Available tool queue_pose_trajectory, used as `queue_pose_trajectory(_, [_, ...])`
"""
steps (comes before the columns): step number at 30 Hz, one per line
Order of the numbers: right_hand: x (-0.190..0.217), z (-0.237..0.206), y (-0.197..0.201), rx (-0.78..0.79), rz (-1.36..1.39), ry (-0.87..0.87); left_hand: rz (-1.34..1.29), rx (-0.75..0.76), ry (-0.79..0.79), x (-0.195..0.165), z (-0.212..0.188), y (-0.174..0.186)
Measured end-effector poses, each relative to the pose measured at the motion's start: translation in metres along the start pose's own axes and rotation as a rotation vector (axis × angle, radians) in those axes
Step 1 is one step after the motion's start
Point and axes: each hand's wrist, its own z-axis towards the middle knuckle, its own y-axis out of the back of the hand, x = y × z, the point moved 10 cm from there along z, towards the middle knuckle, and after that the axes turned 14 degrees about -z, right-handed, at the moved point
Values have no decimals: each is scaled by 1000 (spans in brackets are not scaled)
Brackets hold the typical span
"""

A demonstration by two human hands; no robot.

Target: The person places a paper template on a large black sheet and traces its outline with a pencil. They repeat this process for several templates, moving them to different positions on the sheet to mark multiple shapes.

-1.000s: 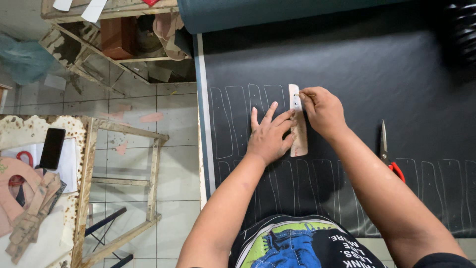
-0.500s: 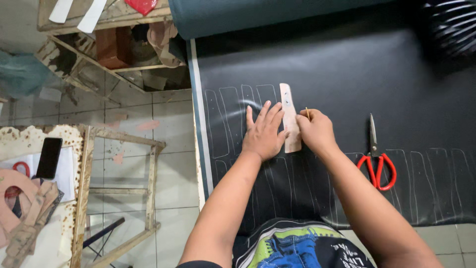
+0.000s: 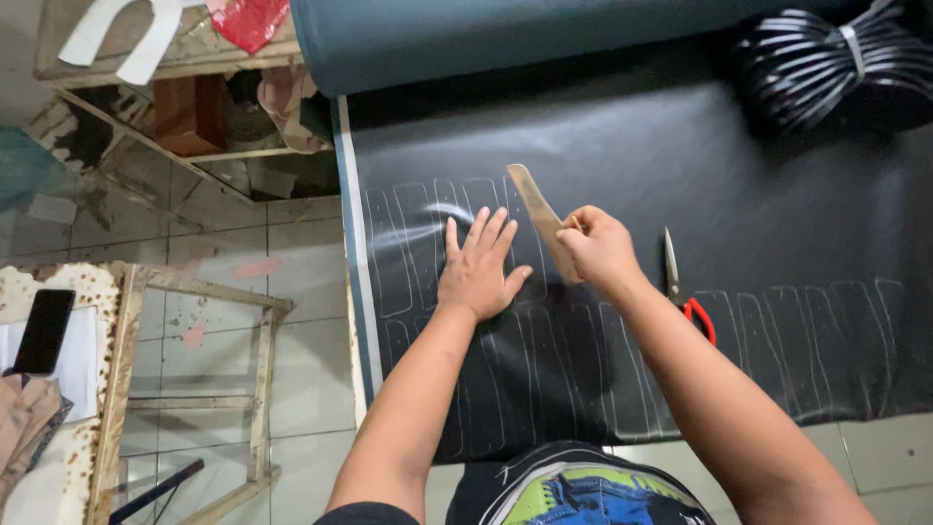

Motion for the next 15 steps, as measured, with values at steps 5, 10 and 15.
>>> queue_pose_trajectory(5, [6, 6, 28, 163, 230, 81, 28, -10, 0, -4, 4, 3])
queue_pose_trajectory(10, [-16, 12, 41, 111, -101, 166, 2, 30, 60, -5, 7, 2])
queue_pose_trajectory(15, [-28, 26, 31, 52, -264, 212, 31, -9, 30, -8, 6, 3])
